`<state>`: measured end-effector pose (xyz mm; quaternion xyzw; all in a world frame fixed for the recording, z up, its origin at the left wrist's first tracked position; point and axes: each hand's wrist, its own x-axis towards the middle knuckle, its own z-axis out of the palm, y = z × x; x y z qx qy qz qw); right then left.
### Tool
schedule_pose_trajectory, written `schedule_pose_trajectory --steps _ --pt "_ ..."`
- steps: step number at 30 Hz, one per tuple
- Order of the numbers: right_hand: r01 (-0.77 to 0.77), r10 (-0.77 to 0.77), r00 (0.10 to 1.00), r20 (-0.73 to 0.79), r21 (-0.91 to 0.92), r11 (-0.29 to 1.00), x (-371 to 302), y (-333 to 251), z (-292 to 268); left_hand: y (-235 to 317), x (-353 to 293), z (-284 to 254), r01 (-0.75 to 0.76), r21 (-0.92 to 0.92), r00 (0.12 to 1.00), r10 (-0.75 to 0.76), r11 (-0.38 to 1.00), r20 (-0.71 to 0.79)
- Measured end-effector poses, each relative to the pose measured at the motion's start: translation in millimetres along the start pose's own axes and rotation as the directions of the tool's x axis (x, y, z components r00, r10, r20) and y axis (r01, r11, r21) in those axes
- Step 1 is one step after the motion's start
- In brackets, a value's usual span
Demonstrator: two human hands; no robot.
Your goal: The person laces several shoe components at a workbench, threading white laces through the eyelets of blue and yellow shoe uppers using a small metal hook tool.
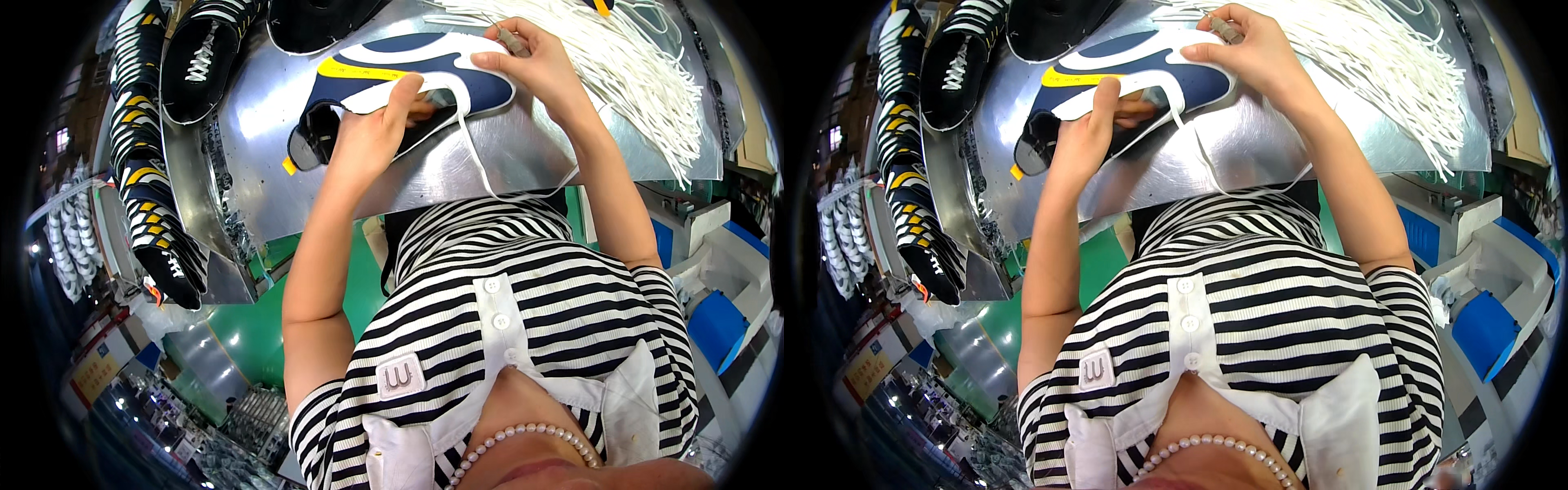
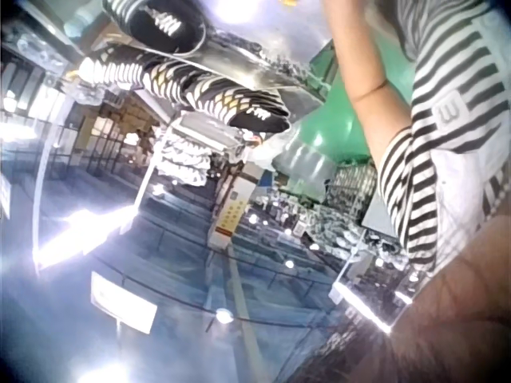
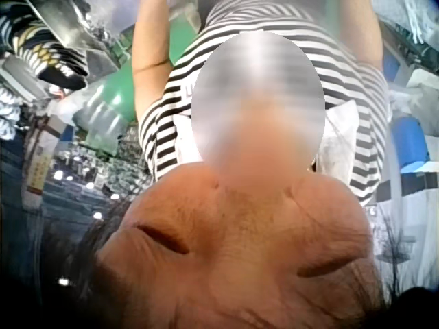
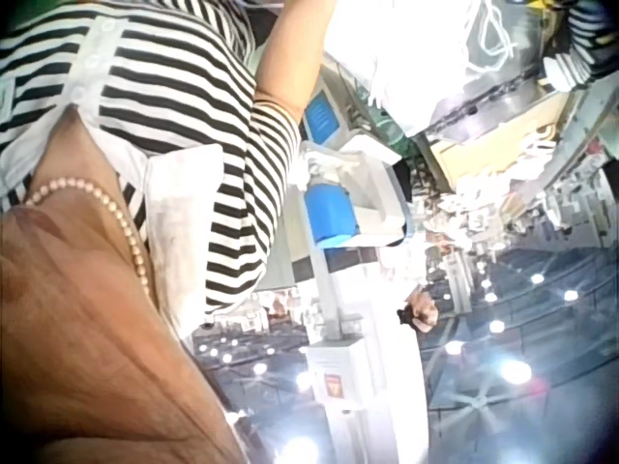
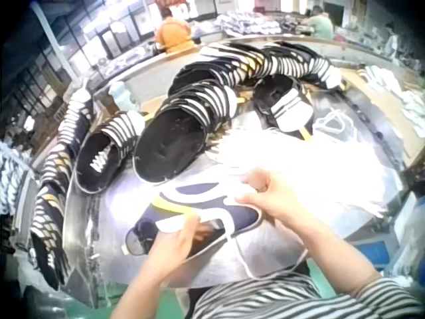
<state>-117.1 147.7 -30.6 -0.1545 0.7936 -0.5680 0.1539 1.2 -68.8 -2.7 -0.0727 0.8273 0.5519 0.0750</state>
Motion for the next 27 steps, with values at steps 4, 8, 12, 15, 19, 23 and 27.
schedule_pose_trajectory --steps 4,8,12,15,19,23,27 --pt "-0.043 0.058 0.996 -0.068 0.208 0.977 12 3 2 23 -17 0 -0.164 0.516 0.985 0.113 0.841 0.128" --pt "-0.102 0.087 0.991 0.103 0.151 0.983 -29 -10 10 5 -23 5 -0.161 0.623 0.959 0.271 0.765 -0.086" --pt "0.009 0.021 0.971 0.239 -0.126 0.992 -43 1 37 19 -17 16 -0.267 0.615 0.896 0.426 0.742 -0.124" --pt "0.041 -0.067 0.981 0.183 0.142 0.989 -55 1 39 28 -16 7 -0.199 0.551 0.897 0.377 0.811 -0.232" --pt "0.256 -0.167 0.852 0.496 -0.116 0.96 -111 12 2 53 -17 -29 -0.137 0.442 0.761 0.38 0.886 -0.526" --pt "0.091 0.054 0.835 0.547 -0.234 0.968 -156 12 -47 76 -20 -59 -0.298 0.284 0.64 0.411 0.911 -0.649" --pt "0.203 -0.228 0.938 0.261 0.121 0.972 -145 10 -39 39 -13 -14 -0.081 0.554 0.949 0.233 0.828 -0.21"
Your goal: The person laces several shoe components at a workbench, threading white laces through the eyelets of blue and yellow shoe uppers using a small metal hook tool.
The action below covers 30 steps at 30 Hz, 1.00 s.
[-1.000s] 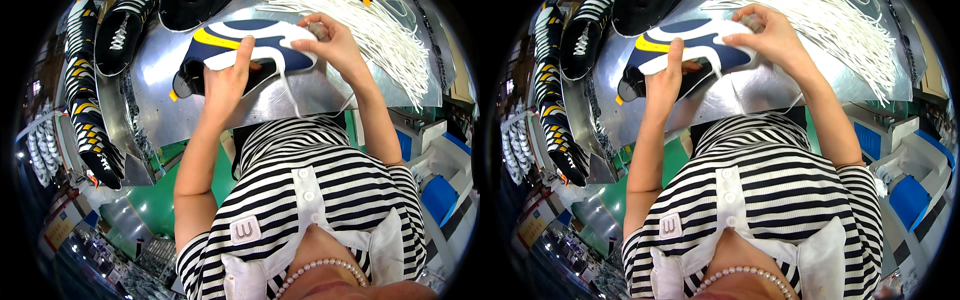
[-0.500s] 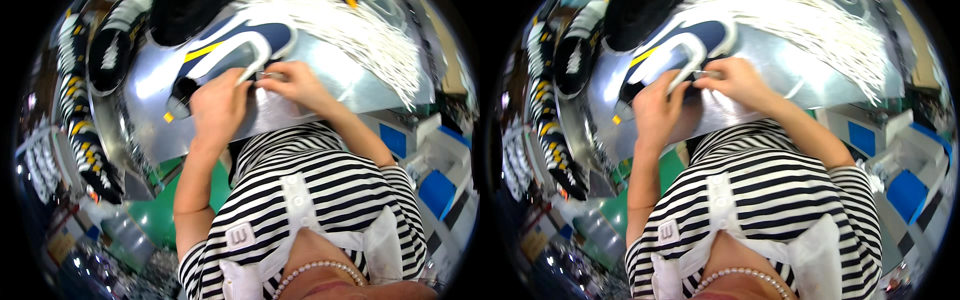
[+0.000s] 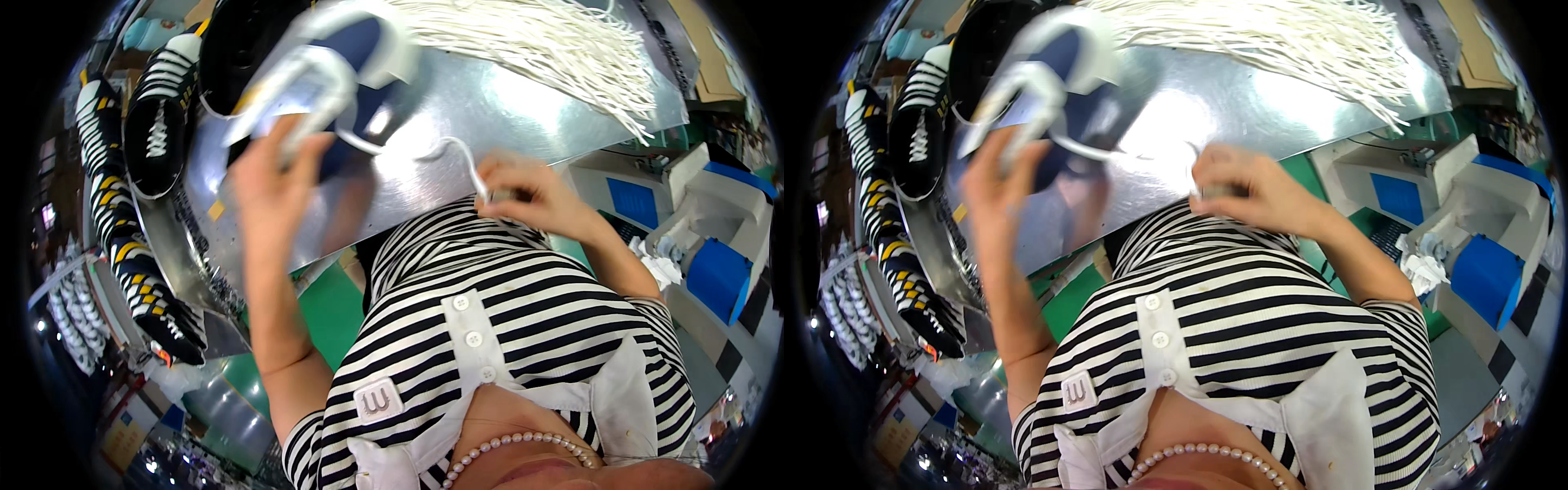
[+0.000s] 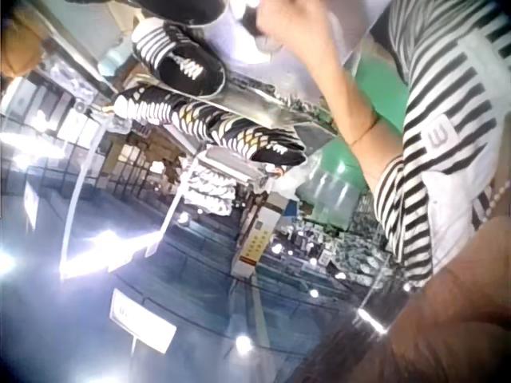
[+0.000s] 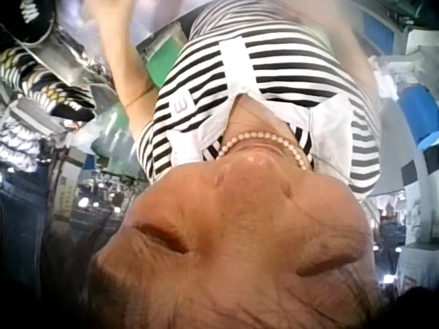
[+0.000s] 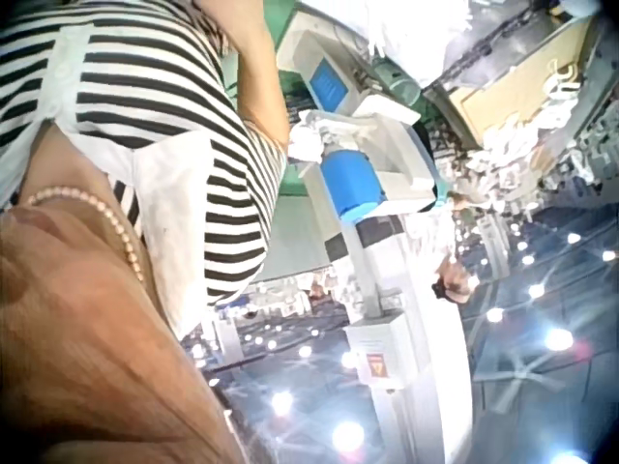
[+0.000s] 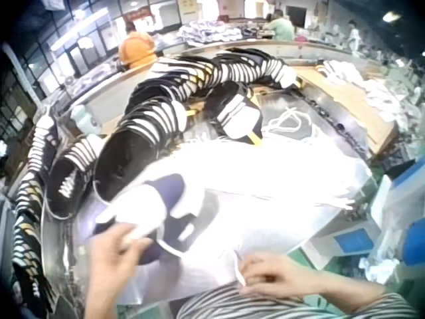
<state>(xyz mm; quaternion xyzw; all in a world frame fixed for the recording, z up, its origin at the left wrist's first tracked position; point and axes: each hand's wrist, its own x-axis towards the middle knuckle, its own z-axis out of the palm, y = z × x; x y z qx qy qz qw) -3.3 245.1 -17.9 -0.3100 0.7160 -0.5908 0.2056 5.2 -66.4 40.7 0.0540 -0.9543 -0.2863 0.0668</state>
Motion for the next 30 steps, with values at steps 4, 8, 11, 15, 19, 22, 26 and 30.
schedule_pose_trajectory --steps 4,8,11,15,19,22,26,30 --pt "-0.071 0.156 0.961 -0.229 0.342 0.937 65 -13 9 -2 -4 40 -0.05 0.07 0.954 0.027 0.996 0.298" --pt "-0.011 0.05 0.963 -0.266 0.148 0.989 116 5 16 2 -2 33 -0.256 -0.007 0.926 0.248 0.967 0.284" --pt "0.001 0.04 0.961 -0.274 0.148 0.989 133 18 27 12 -2 27 -0.206 -0.004 0.95 0.201 0.979 0.238" --pt "0.007 0.086 0.947 -0.311 0.287 0.958 140 22 27 30 9 34 -0.208 0.15 0.961 0.173 0.967 0.216" --pt "-0.013 0.168 0.919 -0.356 0.399 0.917 145 29 28 34 24 48 -0.048 0.21 0.951 -0.019 0.977 0.307" --pt "0.01 0.155 0.916 -0.37 0.408 0.913 146 32 26 30 26 55 0.03 0.156 0.95 -0.077 0.987 0.303" --pt "0.009 0.165 0.914 -0.371 0.424 0.906 145 32 25 19 26 59 0.075 -0.006 0.959 -0.07 0.997 0.274" --pt "0.091 0.096 0.908 -0.407 0.416 0.905 148 36 31 13 24 58 0.03 -0.125 0.94 0.014 0.992 0.341"
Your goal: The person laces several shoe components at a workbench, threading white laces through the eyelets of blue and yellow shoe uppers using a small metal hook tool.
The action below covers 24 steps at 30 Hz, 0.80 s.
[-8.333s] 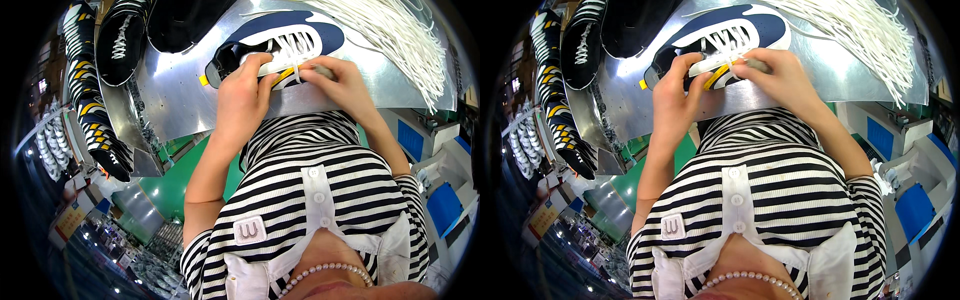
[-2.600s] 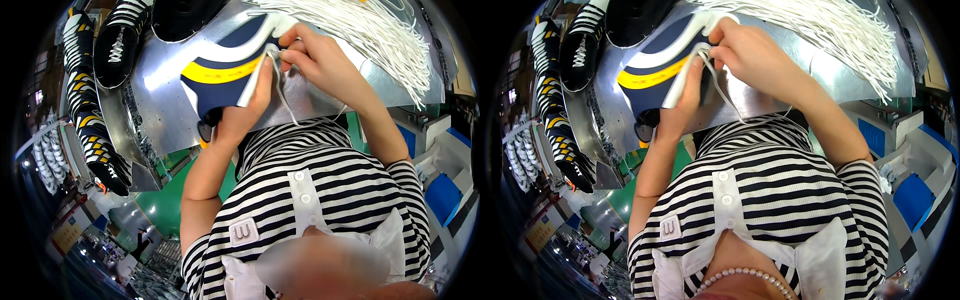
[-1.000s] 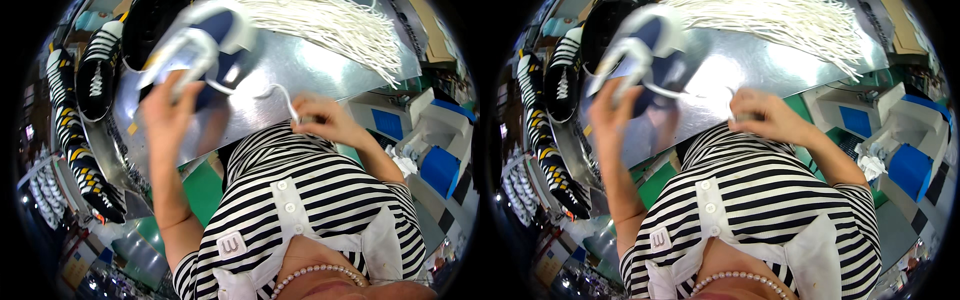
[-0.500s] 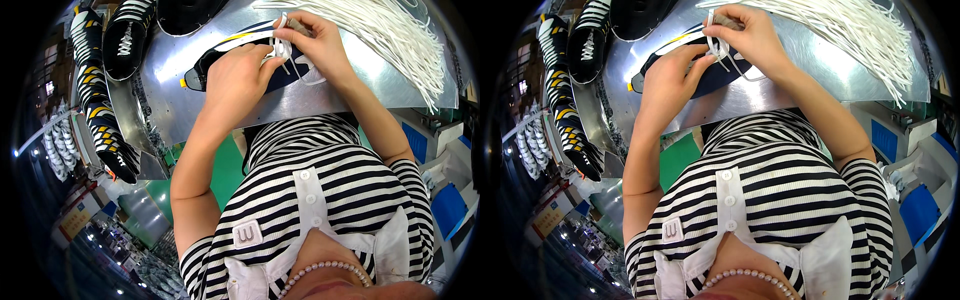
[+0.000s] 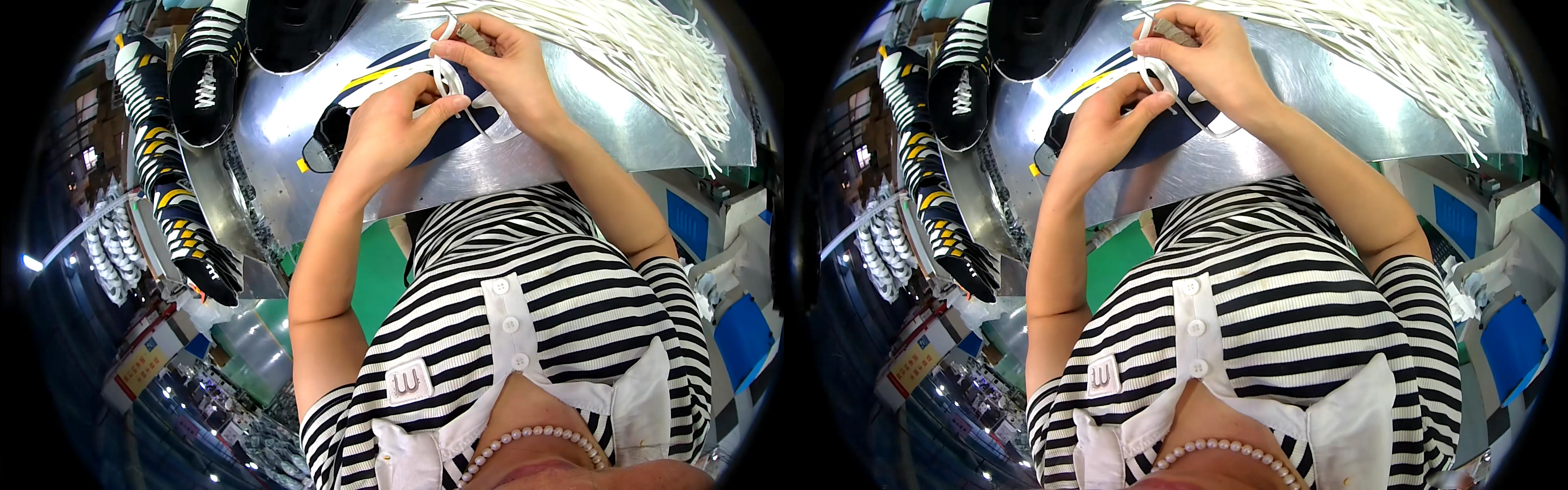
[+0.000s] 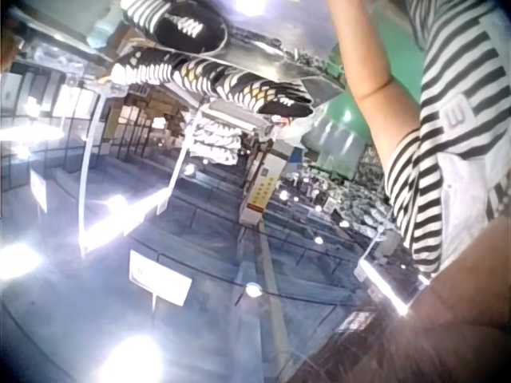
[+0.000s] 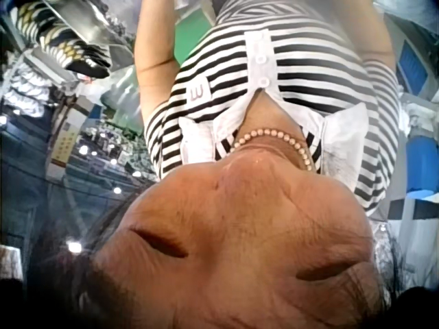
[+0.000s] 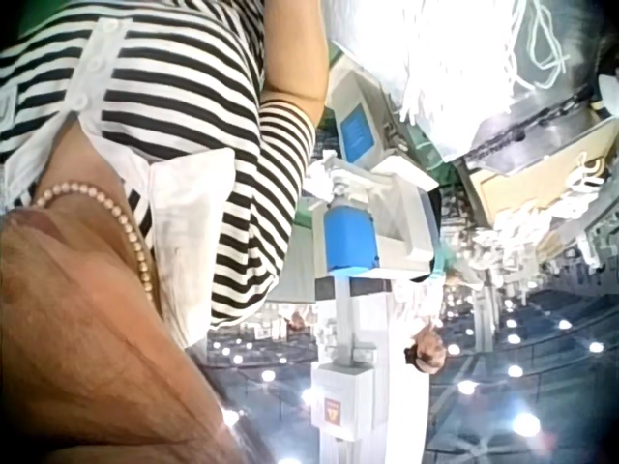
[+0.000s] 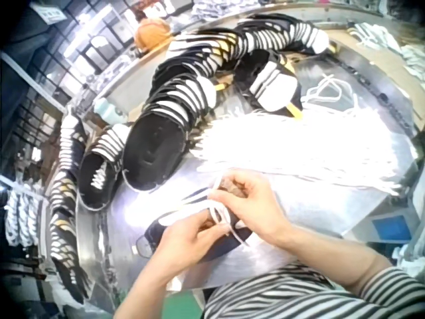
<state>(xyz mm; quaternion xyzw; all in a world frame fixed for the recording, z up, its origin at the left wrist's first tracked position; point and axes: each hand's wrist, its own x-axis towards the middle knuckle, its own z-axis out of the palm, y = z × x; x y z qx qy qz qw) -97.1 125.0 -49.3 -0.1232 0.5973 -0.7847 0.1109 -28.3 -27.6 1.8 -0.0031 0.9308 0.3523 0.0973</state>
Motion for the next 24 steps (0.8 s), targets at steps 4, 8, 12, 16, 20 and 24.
schedule_pose_trajectory --steps 4,8,12,16,20,24 --pt "-0.029 0.026 0.999 -0.033 -0.089 0.996 -1 -3 3 10 8 -2 0.144 0.19 0.989 -0.15 0.971 0.019" --pt "-0.144 0.146 0.989 0.019 -0.072 0.987 -7 -17 -6 0 6 10 0.11 0.239 0.986 -0.076 0.965 -0.147" --pt "-0.171 0.244 0.958 0.148 -0.387 0.906 -36 -38 -23 -7 7 16 0.024 0.296 0.967 0.052 0.955 -0.249" --pt "0.012 0.106 0.973 0.204 -0.507 0.862 -50 -31 -23 -11 10 22 -0.049 0.317 0.938 0.153 0.947 -0.311" --pt "0.038 0.114 0.967 0.228 -0.571 0.82 -47 -25 -26 -9 11 20 -0.021 0.306 0.955 0.11 0.952 -0.275" --pt "0.132 0.145 0.951 0.272 -0.785 0.606 -40 -27 -25 -5 6 6 -0.049 0.024 0.998 0.05 0.999 -0.039"
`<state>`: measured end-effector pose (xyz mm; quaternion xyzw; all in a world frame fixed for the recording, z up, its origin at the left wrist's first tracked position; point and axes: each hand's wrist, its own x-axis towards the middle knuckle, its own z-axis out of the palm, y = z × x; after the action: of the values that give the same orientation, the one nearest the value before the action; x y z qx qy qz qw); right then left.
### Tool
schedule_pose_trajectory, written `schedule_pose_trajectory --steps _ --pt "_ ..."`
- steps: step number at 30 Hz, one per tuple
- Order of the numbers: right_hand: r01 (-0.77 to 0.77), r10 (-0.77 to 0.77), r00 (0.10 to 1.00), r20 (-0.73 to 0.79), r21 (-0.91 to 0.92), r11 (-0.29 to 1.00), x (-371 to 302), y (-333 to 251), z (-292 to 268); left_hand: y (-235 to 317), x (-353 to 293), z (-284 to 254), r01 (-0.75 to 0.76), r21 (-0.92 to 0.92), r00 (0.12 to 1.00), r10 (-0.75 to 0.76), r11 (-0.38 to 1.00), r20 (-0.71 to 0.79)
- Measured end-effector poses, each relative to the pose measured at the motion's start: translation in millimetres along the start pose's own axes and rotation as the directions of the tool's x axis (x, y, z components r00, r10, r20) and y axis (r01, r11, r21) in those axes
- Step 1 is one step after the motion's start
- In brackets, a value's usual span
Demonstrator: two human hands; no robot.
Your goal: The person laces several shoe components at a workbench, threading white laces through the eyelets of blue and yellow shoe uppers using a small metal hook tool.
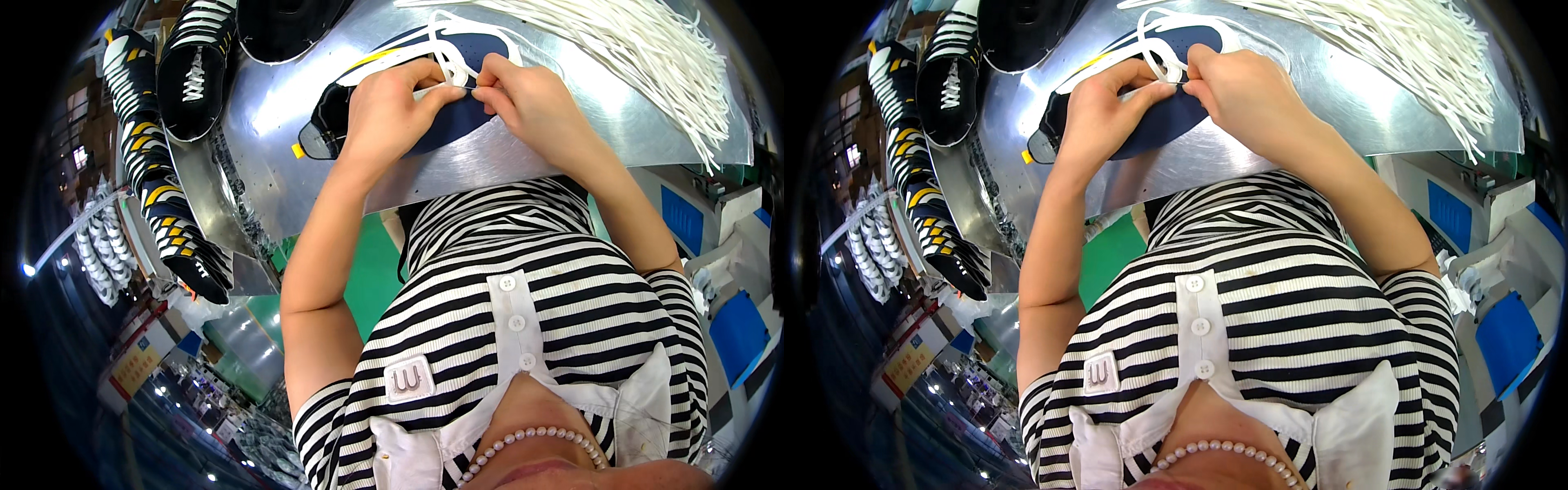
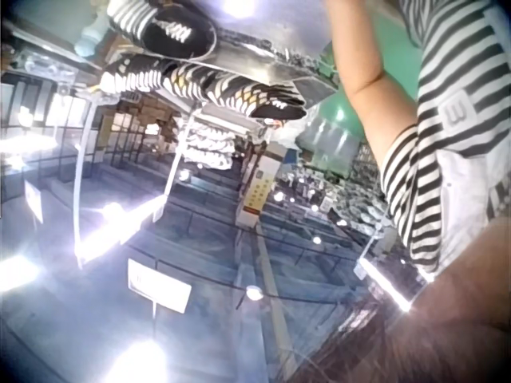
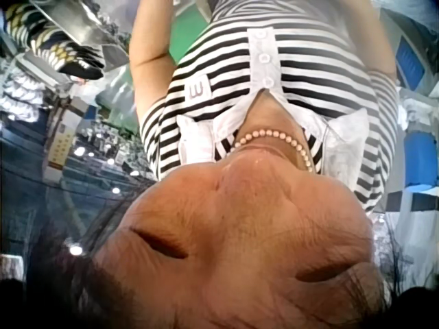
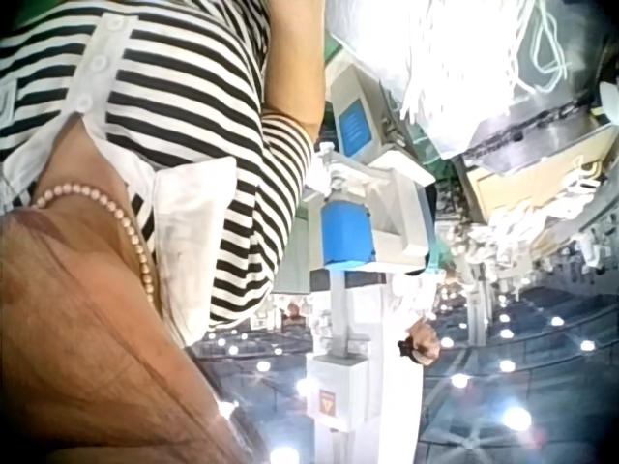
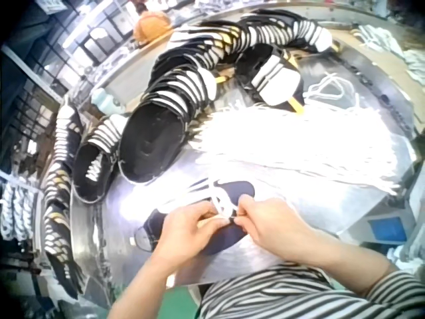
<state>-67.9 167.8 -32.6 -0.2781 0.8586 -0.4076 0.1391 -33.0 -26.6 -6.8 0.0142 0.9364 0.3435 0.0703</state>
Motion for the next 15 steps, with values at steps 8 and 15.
schedule_pose_trajectory --steps 8,15 --pt "0.01 -0.032 0.997 -0.074 -0.281 0.96 13 -19 39 8 -13 5 -0.091 0.187 0.994 0.1 0.978 -0.038" --pt "0.002 -0.003 1.0 0.009 0.141 0.99 -28 -24 -52 -9 -51 -7 -0.361 0.558 0.782 0.569 0.747 -0.255"
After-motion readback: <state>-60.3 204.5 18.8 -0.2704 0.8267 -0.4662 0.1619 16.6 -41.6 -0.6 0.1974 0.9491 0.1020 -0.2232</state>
